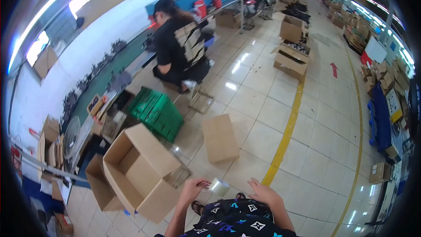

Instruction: The recorder prepares a tape dispenser and uses it to seal a cardboard box in a factory setting.

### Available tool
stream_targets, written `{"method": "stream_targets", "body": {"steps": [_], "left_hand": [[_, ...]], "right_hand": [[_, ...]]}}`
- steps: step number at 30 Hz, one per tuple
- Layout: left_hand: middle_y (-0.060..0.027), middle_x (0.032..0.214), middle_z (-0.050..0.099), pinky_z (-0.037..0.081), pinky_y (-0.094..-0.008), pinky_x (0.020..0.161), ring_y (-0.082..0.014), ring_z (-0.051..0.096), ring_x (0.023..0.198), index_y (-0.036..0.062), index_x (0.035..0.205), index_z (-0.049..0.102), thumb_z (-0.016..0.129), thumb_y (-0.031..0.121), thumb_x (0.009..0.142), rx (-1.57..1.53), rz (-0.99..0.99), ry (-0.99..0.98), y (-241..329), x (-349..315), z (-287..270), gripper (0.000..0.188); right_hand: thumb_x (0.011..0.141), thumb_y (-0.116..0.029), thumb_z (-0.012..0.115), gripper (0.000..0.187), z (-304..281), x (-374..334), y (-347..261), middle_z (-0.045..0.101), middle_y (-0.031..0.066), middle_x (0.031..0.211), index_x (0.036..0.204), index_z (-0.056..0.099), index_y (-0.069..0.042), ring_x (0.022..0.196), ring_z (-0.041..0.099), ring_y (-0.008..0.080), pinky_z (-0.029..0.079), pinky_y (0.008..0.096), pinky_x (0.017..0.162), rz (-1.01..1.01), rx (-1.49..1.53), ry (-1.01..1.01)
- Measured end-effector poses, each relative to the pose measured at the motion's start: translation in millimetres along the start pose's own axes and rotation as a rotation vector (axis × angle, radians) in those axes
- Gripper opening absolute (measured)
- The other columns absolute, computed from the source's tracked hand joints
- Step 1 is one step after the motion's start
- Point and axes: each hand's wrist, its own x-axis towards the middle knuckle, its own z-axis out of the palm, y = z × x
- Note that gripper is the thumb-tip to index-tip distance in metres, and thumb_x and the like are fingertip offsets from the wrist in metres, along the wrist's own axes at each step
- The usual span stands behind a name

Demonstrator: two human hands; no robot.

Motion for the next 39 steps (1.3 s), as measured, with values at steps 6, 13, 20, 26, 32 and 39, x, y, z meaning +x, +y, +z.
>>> {"method": "stream_targets", "body": {"steps": [6,13,20,26,32,39], "left_hand": [[-0.016,0.086,0.072,0.054,-0.032,0.071,-0.0215,0.072,0.078,0.0042,0.099,0.071,0.055,0.002,0.085,0.358,0.091,0.143,-2.2,138.8,50.5,0.021],[-0.0127,0.078,0.072,0.053,-0.0317,0.066,-0.02,0.071,0.073,0.0069,0.098,0.074,0.057,0.002,0.079,0.169,-0.111,0.253,-65.4,295.7,37.1,0.026],[-0.0076,0.074,0.07,0.052,-0.0288,0.055,-0.015,0.064,0.062,0.0038,0.09,0.075,0.055,0.001,0.078,0.164,-0.372,0.143,-95.4,433.6,44.9,0.023],[-0.008,0.07,0.066,0.052,-0.0296,0.05,-0.0171,0.062,0.057,0.0038,0.088,0.074,0.058,-0.003,0.079,-0.008,-0.607,0.424,-102.0,502.0,65.6,0.02],[-0.0104,0.065,0.065,0.055,-0.0296,0.053,-0.0183,0.064,0.057,0.0012,0.089,0.073,0.06,-0.004,0.08,-0.614,-0.772,0.799,-58.6,562.8,80.3,0.017],[-0.01,0.104,0.065,0.056,-0.0444,0.081,-0.0279,0.062,0.092,0.0011,0.124,0.057,0.057,0.014,0.095,-0.871,-0.841,0.975,50.6,631.3,114.1,0.031]], "right_hand": [[0.093,-0.034,0.061,0.046,-131.8,36.3,127.6,0.064,0.0158,0.12,0.125,0.056,-0.001,0.107,0.062,0.0341,0.05,0.0385,0.093,0.03,0.132,0.25],[0.093,-0.031,0.058,0.035,34.7,141.2,411.6,0.067,0.0115,0.098,0.115,0.061,-0.003,0.085,0.064,0.0188,0.053,0.0331,0.072,0.677,0.817,0.654],[0.089,-0.036,0.057,0.037,-107.8,177.7,446.1,0.069,0.0141,0.096,0.102,0.067,-0.002,0.085,0.065,0.0229,0.052,0.0401,0.074,0.723,0.428,0.586],[0.09,-0.035,0.055,0.037,-234.0,248.6,488.0,0.069,0.0157,0.097,0.098,0.068,-0.002,0.088,0.066,0.0246,0.052,0.0416,0.077,0.827,0.297,0.28],[0.09,-0.035,0.053,0.037,-372.2,447.3,595.5,0.069,0.0173,0.098,0.094,0.07,-0.002,0.091,0.066,0.0263,0.051,0.0432,0.08,0.788,0.129,-0.001],[0.09,-0.032,0.052,0.037,-513.9,726.0,777.6,0.069,0.0212,0.098,0.093,0.071,-0.001,0.097,0.066,0.0346,0.051,0.0468,0.085,0.496,-0.2,-0.032]]}}
